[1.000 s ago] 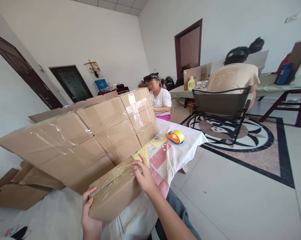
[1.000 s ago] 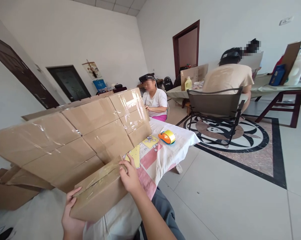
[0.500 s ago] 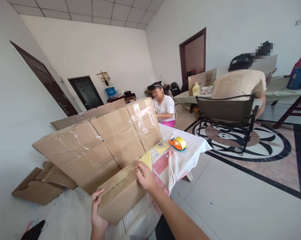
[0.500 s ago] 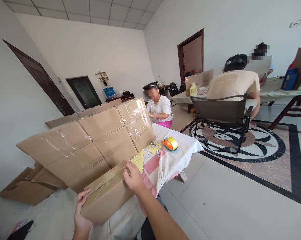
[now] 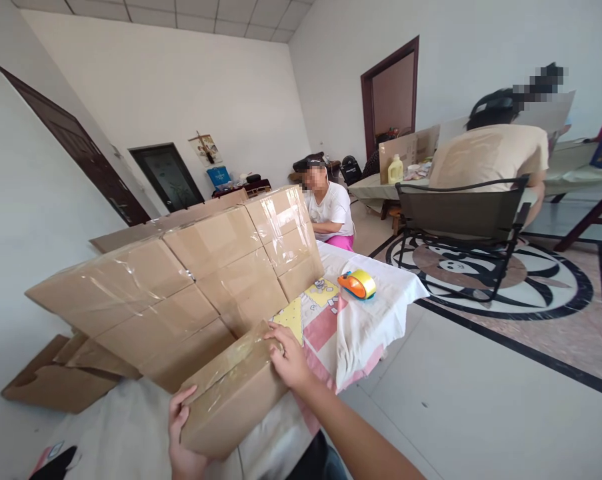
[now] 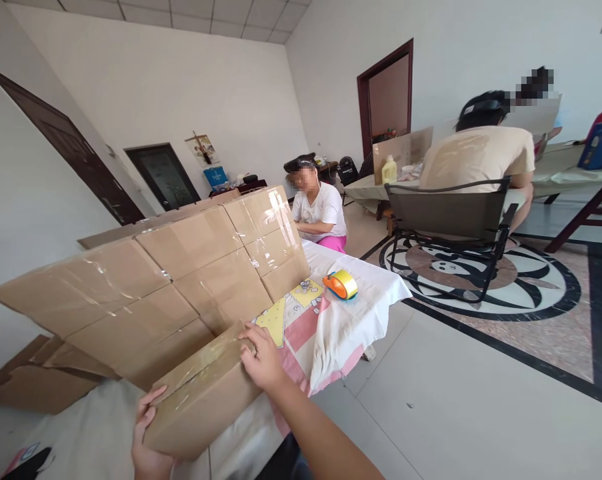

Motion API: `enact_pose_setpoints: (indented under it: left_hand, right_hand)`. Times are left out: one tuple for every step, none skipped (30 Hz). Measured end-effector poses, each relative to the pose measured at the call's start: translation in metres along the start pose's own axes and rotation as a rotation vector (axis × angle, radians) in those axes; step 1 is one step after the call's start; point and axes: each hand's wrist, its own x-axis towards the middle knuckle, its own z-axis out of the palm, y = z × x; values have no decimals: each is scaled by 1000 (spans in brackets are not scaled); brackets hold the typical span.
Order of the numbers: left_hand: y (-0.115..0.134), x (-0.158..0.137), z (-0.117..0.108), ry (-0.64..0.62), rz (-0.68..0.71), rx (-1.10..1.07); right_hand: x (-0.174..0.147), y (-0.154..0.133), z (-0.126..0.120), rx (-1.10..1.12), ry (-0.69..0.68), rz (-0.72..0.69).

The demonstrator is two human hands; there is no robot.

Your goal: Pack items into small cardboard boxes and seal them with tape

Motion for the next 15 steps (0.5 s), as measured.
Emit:
enact_pose_setpoints:
  left_hand:
    - [-1,0,-1,-7,-15,-56]
    - [-3,0,-1,-11,-31,-104]
    - [-4,1,-2,-8,-40,-127]
    - [-6,1,-2,2,-40,-119]
    - [-7,2,-2,13,-37,-102]
    - [-8,3,-2,22,-34,-88]
    - [-9,3,-1,32,-28,-82]
    - [-10,4,-1,34,-21,-83]
    - [-10,4,-1,32,-12,-89]
    - [-10,4,-1,26,-4,-95]
    - [-9,3,-1,21,6,-97]
    - [-9,3,-1,17,17,-94]
    - [-8,3,-1,13,26,-87]
    - [-8,3,-1,10,34,-78]
    - [-9,3,-1,11,40,-69]
  right_hand:
    - [-2,3,2,16,14,9]
    - [-4,6,3,28,27,15]
    - [-6,8,4,41,40,14]
    - [-8,11,4,55,49,5]
    - [-10,14,4,71,55,-12]
    - [-12,16,3,90,57,-34]
    - [-14,19,2,110,54,-58]
    - [-16,20,2,130,48,-74]
    - [-18,21,1,148,40,-82]
    - [-20,22,0,166,31,-79]
    - [-21,21,0,185,24,-67]
    - [-23,20,-1,205,20,-46]
    - [-25,19,-2,222,16,-14]
    - [-27,19,-4,235,7,26]
    - [-28,19,-7,238,-10,70]
